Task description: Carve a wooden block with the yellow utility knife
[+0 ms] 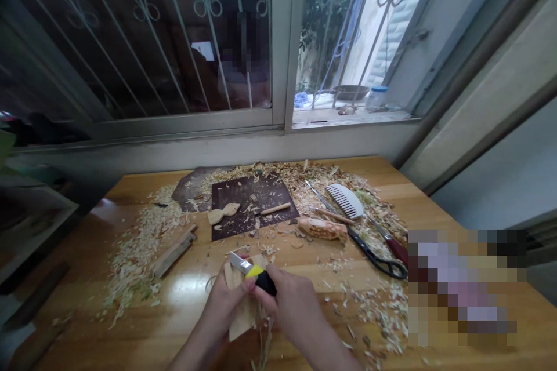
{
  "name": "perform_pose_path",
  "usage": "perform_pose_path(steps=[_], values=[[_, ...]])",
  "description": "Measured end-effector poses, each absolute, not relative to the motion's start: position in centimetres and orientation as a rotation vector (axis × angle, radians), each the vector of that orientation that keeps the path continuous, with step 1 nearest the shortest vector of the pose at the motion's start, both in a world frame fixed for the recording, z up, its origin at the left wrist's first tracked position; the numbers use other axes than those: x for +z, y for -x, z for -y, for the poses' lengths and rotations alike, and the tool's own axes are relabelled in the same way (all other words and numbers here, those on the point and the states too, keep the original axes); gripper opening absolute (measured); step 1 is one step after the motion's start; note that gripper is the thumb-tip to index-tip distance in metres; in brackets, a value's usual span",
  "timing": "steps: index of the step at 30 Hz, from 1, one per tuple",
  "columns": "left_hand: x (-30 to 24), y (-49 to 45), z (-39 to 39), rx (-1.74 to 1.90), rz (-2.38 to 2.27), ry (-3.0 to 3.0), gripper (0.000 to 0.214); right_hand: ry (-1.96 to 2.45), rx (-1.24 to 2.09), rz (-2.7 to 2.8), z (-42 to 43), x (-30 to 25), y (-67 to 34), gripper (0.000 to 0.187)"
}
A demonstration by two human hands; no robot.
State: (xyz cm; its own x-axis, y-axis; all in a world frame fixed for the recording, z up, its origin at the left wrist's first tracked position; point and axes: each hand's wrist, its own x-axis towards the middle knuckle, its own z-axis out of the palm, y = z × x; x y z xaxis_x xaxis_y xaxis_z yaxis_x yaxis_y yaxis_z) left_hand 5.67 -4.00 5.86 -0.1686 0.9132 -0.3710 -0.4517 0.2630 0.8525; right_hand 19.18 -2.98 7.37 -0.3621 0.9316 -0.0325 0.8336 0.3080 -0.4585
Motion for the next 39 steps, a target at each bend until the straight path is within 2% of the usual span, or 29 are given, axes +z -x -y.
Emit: perform_pose_path(steps=[3, 8, 18, 24, 32, 37, 39], values=[[5.9, -4.8, 4.0, 1.306, -1.188, -0.501, 0.056, 1.609, 0.637, 2.323, 2.8, 7.3, -18.5, 0.024], [6.3, -2.6, 5.0, 1.158, -0.959, -0.378, 0.077, 1.330, 0.798, 2.517, 2.0, 8.2, -18.2, 0.030], [6.4, -1.3, 5.4, 1.424, -1.253, -0.396, 0.054, 1.483, 0.617, 2.470, 2.4, 6.8, -14.3, 0.020], [5.8, 1.4, 6.8, 1.245, -1.024, -0.301, 0.071, 1.204, 0.823, 2.616, 2.1, 7.1, -13.6, 0.033], [5.6, 2.2, 7.4, 1.437, -1.241, -0.353, 0.055, 1.379, 0.688, 2.582, 2.2, 6.7, -11.0, 0.027], [6.2, 3.4, 8.7, 1.314, -1.027, -0.284, 0.067, 1.072, 0.797, 2.742, 2.3, 7.5, -11.1, 0.031], [6.2, 3.7, 9.1, 1.297, -0.999, -0.297, 0.066, 1.049, 0.789, 2.773, 2.3, 7.7, -11.2, 0.032]])
